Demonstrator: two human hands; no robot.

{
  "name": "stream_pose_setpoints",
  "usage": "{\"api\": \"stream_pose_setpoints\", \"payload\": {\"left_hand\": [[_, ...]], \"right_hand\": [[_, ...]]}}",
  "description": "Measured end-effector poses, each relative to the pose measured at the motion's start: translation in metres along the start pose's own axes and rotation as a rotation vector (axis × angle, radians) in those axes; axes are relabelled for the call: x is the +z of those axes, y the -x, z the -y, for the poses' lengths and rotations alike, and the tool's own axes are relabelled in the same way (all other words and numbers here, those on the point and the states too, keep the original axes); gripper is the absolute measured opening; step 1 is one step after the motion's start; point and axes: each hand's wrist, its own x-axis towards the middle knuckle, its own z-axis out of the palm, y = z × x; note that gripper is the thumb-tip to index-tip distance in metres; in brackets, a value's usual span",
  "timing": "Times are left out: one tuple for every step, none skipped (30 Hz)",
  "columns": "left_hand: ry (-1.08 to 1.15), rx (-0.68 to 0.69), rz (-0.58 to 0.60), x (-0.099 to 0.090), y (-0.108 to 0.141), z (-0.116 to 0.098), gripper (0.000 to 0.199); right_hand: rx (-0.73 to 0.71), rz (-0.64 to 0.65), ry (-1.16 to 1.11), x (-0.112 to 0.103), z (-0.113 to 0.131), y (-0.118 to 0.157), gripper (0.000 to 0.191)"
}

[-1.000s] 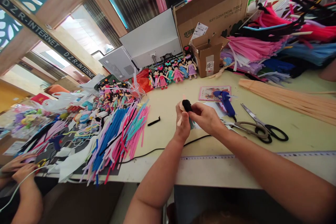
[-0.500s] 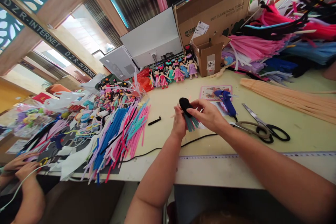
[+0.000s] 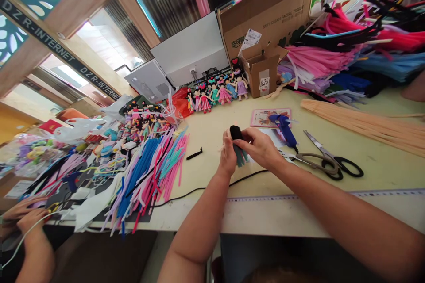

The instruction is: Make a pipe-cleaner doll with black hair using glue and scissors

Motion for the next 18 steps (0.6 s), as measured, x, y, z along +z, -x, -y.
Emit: {"api": "stream_pose_setpoints", "payload": {"left_hand": [[0.046, 0.005, 0.016, 0.0, -0.001, -0.002, 0.053], [0.097, 0.002, 0.029, -0.001, -0.003, -0.005, 0.055], [0.151, -0.013, 0.037, -0.003, -0.005, -0.009, 0.058], [0.205, -0.04, 0.036, -0.005, -0.007, -0.013, 0.06], [0.245, -0.065, 0.034, -0.007, -0.009, -0.017, 0.062], [0.272, -0.082, 0.031, -0.01, -0.01, -0.02, 0.063], [0.287, -0.091, 0.025, -0.012, -0.012, -0.023, 0.063], [0.295, -0.096, 0.019, -0.015, -0.013, -0.026, 0.064], [0.298, -0.097, 0.012, -0.017, -0.014, -0.028, 0.065], [0.298, -0.094, 0.004, -0.018, -0.015, -0.029, 0.065], [0.297, -0.09, -0.003, -0.019, -0.015, -0.029, 0.066], [0.298, -0.086, -0.008, -0.02, -0.015, -0.029, 0.066], [0.301, -0.088, -0.007, -0.02, -0.015, -0.029, 0.066], [0.308, -0.095, -0.001, -0.02, -0.014, -0.028, 0.066], [0.317, -0.105, 0.01, -0.02, -0.014, -0.027, 0.066], [0.324, -0.116, 0.026, -0.02, -0.014, -0.026, 0.067], [0.328, -0.124, 0.047, -0.019, -0.013, -0.025, 0.068], [0.326, -0.132, 0.071, -0.019, -0.013, -0.024, 0.069]], "right_hand": [[-0.009, 0.009, -0.036, -0.001, -0.001, 0.0, 0.025], [-0.022, 0.006, -0.069, -0.002, -0.001, -0.001, 0.028], [-0.037, -0.008, -0.093, -0.003, -0.002, -0.002, 0.03], [-0.053, -0.029, -0.107, -0.005, -0.002, -0.002, 0.031], [-0.064, -0.05, -0.109, -0.006, -0.002, -0.003, 0.031], [-0.07, -0.061, -0.102, -0.008, -0.002, -0.003, 0.03], [-0.071, -0.06, -0.089, -0.009, -0.002, -0.003, 0.029], [-0.068, -0.045, -0.071, -0.009, -0.001, -0.002, 0.028], [-0.06, -0.015, -0.049, -0.008, -0.001, -0.001, 0.026], [-0.051, 0.023, -0.019, -0.007, 0.0, 0.001, 0.025], [-0.045, 0.065, 0.018, -0.005, 0.001, 0.003, 0.024], [-0.044, 0.104, 0.06, -0.002, 0.001, 0.005, 0.026], [-0.046, 0.138, 0.103, 0.001, 0.002, 0.007, 0.031], [-0.049, 0.168, 0.145, 0.005, 0.002, 0.01, 0.036], [-0.045, 0.192, 0.187, 0.008, 0.003, 0.012, 0.039], [-0.03, 0.211, 0.225, 0.01, 0.003, 0.014, 0.039], [-0.011, 0.228, 0.254, 0.013, 0.003, 0.015, 0.035], [0.009, 0.24, 0.27, 0.014, 0.004, 0.016, 0.029]]}}
